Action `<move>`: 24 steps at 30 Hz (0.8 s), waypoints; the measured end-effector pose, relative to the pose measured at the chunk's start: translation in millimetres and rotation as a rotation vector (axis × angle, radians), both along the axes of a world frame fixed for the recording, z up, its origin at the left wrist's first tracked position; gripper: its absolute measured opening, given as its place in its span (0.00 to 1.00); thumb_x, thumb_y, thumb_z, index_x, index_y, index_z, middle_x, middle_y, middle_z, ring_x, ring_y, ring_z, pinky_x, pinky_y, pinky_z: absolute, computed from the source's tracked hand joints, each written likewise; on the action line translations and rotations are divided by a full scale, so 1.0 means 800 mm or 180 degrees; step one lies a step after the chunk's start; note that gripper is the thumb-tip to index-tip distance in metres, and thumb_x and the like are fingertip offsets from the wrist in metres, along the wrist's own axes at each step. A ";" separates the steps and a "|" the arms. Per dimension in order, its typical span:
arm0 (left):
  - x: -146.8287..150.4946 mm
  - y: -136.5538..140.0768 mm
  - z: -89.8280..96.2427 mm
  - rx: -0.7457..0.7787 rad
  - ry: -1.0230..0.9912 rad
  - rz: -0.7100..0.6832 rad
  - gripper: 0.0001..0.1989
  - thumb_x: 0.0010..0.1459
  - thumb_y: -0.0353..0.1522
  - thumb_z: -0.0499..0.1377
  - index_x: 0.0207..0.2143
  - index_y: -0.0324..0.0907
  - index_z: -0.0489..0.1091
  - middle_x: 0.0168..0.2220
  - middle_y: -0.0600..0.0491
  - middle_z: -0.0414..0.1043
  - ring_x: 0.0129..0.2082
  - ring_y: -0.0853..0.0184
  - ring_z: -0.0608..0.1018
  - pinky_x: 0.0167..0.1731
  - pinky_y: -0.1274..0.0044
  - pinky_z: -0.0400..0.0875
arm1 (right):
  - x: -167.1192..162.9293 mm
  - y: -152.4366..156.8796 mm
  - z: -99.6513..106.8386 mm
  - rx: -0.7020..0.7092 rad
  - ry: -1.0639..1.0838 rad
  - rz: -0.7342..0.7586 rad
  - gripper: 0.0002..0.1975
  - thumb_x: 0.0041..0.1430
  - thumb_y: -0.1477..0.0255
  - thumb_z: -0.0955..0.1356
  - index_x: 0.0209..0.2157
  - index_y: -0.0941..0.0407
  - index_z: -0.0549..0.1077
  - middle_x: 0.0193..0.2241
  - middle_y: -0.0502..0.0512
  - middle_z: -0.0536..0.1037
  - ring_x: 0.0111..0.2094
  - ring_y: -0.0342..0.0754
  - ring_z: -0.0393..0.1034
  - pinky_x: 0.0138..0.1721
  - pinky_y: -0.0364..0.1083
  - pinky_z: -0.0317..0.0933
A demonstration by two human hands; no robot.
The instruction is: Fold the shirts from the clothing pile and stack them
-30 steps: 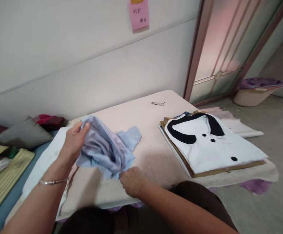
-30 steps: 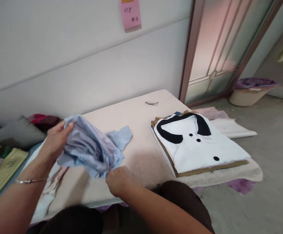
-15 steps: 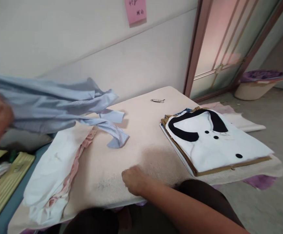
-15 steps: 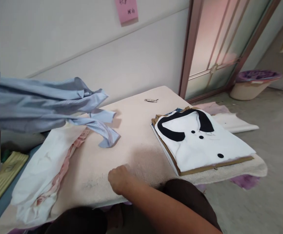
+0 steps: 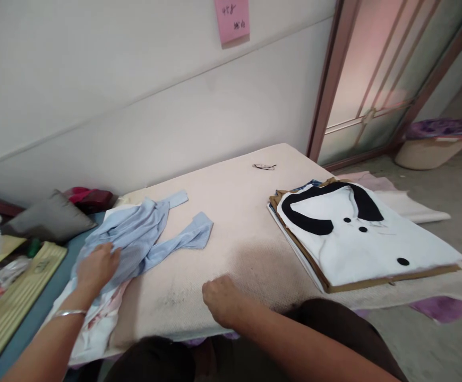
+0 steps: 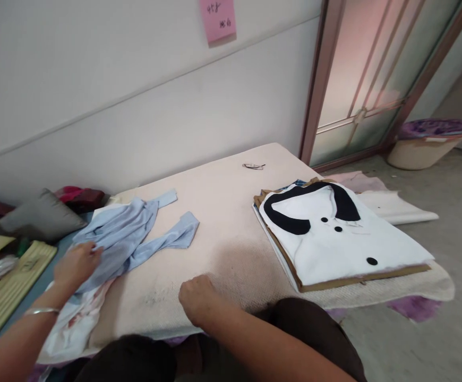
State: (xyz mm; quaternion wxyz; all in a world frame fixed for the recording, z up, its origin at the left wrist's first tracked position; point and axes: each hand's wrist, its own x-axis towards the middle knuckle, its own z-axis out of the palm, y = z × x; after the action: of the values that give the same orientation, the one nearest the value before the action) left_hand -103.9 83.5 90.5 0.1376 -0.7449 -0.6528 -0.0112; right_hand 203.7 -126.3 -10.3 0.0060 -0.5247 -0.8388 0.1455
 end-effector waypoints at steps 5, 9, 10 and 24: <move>0.151 0.017 -0.086 -0.0991 -0.0395 -0.1268 0.32 0.62 0.42 0.58 0.66 0.42 0.60 0.62 0.42 0.70 0.58 0.56 0.75 0.55 0.70 0.68 | 0.000 0.002 -0.006 0.0135 0.0041 0.0037 0.11 0.55 0.79 0.71 0.41 0.60 0.77 0.38 0.61 0.78 0.40 0.53 0.76 0.39 0.51 0.68; 0.230 0.025 -0.123 -0.1108 -0.0510 -0.1013 0.18 0.57 0.35 0.62 0.50 0.44 0.74 0.49 0.47 0.78 0.48 0.60 0.79 0.47 0.74 0.70 | 0.004 0.005 -0.007 0.0104 0.0073 -0.0018 0.11 0.54 0.78 0.72 0.41 0.61 0.76 0.35 0.62 0.78 0.39 0.54 0.77 0.39 0.51 0.69; 0.236 0.030 -0.119 -0.1027 -0.0516 -0.0853 0.11 0.57 0.34 0.61 0.43 0.43 0.75 0.44 0.47 0.79 0.44 0.60 0.80 0.43 0.75 0.70 | 0.006 0.004 -0.006 0.0096 0.0092 0.0012 0.10 0.54 0.78 0.72 0.40 0.61 0.77 0.36 0.62 0.79 0.39 0.54 0.77 0.39 0.51 0.70; 0.385 0.022 -0.014 -0.0578 -0.1114 -0.2246 0.21 0.64 0.38 0.51 0.54 0.37 0.67 0.55 0.41 0.72 0.43 0.59 0.81 0.48 0.68 0.72 | -0.068 0.045 -0.016 -0.1048 -0.0261 -0.0077 0.11 0.61 0.68 0.68 0.33 0.57 0.83 0.30 0.66 0.83 0.28 0.67 0.79 0.28 0.69 0.70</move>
State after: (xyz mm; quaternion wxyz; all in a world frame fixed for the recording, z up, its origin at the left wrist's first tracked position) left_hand 203.7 101.4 79.6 -0.0543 -0.9192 -0.3689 -0.1267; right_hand 149.7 -90.5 -22.8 -0.1125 -0.5341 -0.7967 0.2594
